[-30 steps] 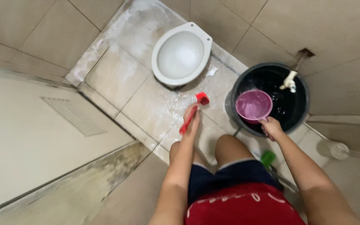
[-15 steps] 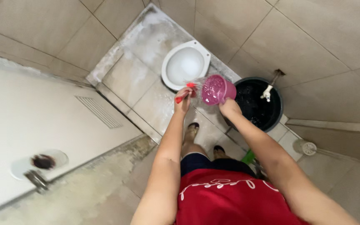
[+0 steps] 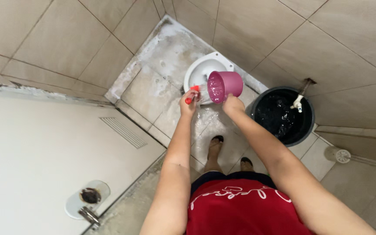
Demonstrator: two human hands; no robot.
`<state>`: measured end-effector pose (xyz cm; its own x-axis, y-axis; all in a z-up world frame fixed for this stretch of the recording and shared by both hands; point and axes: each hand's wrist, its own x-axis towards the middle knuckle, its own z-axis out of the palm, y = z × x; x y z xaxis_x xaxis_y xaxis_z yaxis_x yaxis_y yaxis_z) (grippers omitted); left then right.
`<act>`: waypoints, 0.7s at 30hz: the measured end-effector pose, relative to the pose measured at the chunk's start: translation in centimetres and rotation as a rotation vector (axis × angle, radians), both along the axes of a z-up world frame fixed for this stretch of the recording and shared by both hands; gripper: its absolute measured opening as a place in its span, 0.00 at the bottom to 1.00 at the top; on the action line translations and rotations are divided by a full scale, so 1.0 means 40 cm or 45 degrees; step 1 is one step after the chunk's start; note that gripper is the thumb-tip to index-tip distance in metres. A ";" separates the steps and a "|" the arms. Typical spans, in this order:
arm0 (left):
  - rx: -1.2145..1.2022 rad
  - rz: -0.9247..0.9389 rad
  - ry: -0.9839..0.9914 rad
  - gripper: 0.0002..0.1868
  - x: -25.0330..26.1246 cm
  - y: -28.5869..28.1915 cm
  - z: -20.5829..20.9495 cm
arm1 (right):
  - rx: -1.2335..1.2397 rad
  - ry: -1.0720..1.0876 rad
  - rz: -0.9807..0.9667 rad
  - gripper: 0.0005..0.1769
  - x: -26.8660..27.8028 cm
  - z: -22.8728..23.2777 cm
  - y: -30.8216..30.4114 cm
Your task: The person scrubs the tiled bathroom floor around a squat toilet using a red-handled brush and a green squeegee. They pour water from a pink cup into the toilet and repeatedly scrub and squeegee the floor area.
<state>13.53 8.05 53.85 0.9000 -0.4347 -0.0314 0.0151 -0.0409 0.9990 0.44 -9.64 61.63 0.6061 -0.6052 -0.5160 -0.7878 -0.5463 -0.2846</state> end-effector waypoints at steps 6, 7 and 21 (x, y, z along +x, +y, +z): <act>0.114 -0.036 -0.094 0.05 0.034 0.029 0.005 | -0.082 -0.002 0.045 0.19 0.053 -0.052 0.005; 0.079 -0.038 -0.121 0.05 0.032 0.032 0.005 | -0.092 0.014 0.060 0.20 0.052 -0.056 0.004; 0.266 -0.253 -0.306 0.10 -0.029 -0.049 0.010 | -0.150 -0.252 -0.194 0.24 -0.043 -0.019 -0.022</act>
